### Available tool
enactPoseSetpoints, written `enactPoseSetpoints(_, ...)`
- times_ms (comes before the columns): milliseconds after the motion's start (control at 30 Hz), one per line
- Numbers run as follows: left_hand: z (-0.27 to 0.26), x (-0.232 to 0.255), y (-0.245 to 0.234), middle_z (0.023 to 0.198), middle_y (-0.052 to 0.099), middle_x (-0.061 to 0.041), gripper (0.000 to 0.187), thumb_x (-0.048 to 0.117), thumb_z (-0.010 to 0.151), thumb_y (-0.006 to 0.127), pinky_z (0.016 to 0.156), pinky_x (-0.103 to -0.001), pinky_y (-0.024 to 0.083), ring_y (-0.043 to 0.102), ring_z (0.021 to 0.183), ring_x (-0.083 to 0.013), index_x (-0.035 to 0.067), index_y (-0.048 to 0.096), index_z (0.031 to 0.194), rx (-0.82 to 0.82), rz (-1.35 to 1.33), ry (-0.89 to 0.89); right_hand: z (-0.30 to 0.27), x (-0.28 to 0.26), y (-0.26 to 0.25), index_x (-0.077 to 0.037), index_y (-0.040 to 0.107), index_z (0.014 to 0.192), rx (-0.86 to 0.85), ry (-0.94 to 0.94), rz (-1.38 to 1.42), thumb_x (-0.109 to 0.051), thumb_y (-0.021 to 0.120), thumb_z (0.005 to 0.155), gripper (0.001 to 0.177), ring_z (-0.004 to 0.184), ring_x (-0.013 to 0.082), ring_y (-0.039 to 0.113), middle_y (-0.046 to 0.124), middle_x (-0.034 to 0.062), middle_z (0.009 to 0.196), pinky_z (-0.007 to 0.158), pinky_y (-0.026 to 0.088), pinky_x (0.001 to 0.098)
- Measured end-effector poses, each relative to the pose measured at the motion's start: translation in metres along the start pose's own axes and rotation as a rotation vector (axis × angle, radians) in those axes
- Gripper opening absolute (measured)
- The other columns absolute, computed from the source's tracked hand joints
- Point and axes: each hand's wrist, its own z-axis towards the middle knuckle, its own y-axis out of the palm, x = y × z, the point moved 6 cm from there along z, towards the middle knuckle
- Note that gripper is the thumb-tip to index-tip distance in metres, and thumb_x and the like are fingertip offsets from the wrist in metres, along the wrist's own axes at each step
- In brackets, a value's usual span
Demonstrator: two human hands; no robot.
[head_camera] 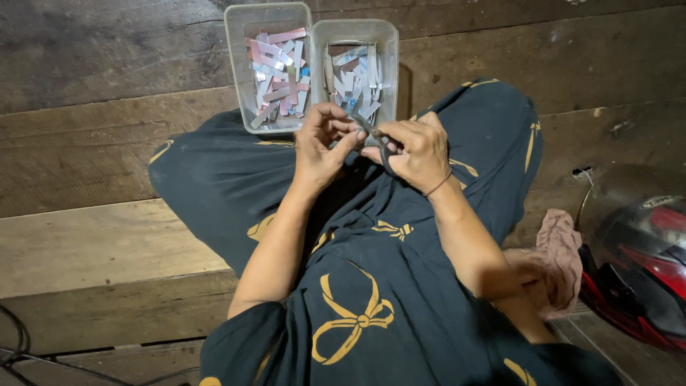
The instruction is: Cutting small strips of paper into smaller pieces using scissors while sitting on the floor.
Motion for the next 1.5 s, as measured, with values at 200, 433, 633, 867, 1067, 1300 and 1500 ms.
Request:
enactPoseSetpoints(200, -0.001, 0.007, -0.006, 0.081, 0.076, -0.01, 0.018, 0.005, 0.085, 0.086, 0.065, -0.026, 0.059, 0.073, 0.071, -0.0127, 0.007, 0.073, 0.097, 0.026, 0.103, -0.048, 0.009, -0.007, -0.017, -0.017, 0.072, 0.097, 0.007, 0.033, 0.111, -0.044, 0.091, 0.082, 0.037, 0.068, 0.0183, 0.068, 0.066, -0.0024, 0.067, 0.075, 0.04, 0.0312)
enactPoseSetpoints(433, -0.006, 0.039, 0.0, 0.089, 0.08, -0.002, 0.039, 0.011, 0.088, 0.081, 0.072, -0.02, 0.043, 0.057, 0.073, -0.0058, 0.018, 0.063, 0.122, -0.062, 0.294, -0.012, 0.004, -0.017, -0.011, -0.018, 0.072, 0.096, 0.002, -0.105, -0.044, -0.05, 0.091, 0.077, 0.041, 0.071, 0.0217, 0.067, 0.065, 0.0012, 0.072, 0.078, 0.039, 0.0349)
enactPoseSetpoints(633, -0.01, 0.056, 0.004, 0.087, 0.08, -0.006, 0.043, 0.008, 0.089, 0.079, 0.082, -0.033, 0.056, 0.075, 0.082, -0.02, 0.016, 0.056, 0.125, -0.143, 0.392, 0.061, -0.001, -0.017, -0.012, -0.02, 0.071, 0.096, 0.021, -0.139, -0.146, -0.054, 0.089, 0.077, 0.042, 0.07, 0.0211, 0.063, 0.061, 0.0006, 0.072, 0.077, 0.038, 0.0347)
enactPoseSetpoints(867, -0.015, 0.073, 0.008, 0.088, 0.079, -0.007, 0.042, 0.003, 0.09, 0.075, 0.09, -0.042, 0.056, 0.076, 0.089, -0.0267, 0.013, 0.052, 0.125, -0.183, 0.429, 0.081, -0.004, -0.018, -0.01, -0.018, 0.071, 0.097, -0.003, -0.158, -0.116, -0.053, 0.087, 0.081, 0.041, 0.07, 0.0226, 0.062, 0.059, 0.0015, 0.072, 0.077, 0.037, 0.0361)
enactPoseSetpoints(1067, -0.013, 0.055, 0.004, 0.088, 0.079, -0.004, 0.041, 0.01, 0.092, 0.074, 0.088, -0.04, 0.057, 0.077, 0.089, -0.0248, 0.017, 0.053, 0.126, -0.179, 0.378, 0.107, -0.008, -0.014, -0.011, -0.018, 0.073, 0.098, -0.017, -0.175, -0.086, -0.044, 0.089, 0.079, 0.035, 0.074, 0.0232, 0.068, 0.069, 0.0022, 0.078, 0.077, 0.039, 0.0372)
enactPoseSetpoints(1300, -0.006, 0.069, -0.035, 0.082, 0.078, 0.0, 0.026, 0.015, 0.087, 0.077, 0.075, -0.037, 0.061, 0.078, 0.08, -0.0225, 0.021, 0.065, 0.109, 0.113, 0.597, 0.252, -0.018, 0.028, 0.008, -0.018, 0.078, 0.11, 0.076, -0.118, -0.097, -0.026, 0.101, 0.068, 0.049, 0.08, 0.0308, 0.066, 0.074, 0.0046, 0.089, 0.081, 0.047, 0.0382)
enactPoseSetpoints(1500, 0.016, 0.048, -0.111, 0.09, 0.075, 0.0, 0.017, 0.022, 0.085, 0.071, 0.074, -0.044, 0.051, 0.071, 0.087, -0.0282, 0.026, 0.067, 0.101, 0.502, 1.077, 0.279, -0.021, 0.052, 0.011, -0.008, 0.081, 0.116, 0.099, -0.127, -0.227, -0.028, 0.105, 0.087, 0.043, 0.087, 0.0342, 0.074, 0.079, 0.0122, 0.099, 0.079, 0.055, 0.0435)
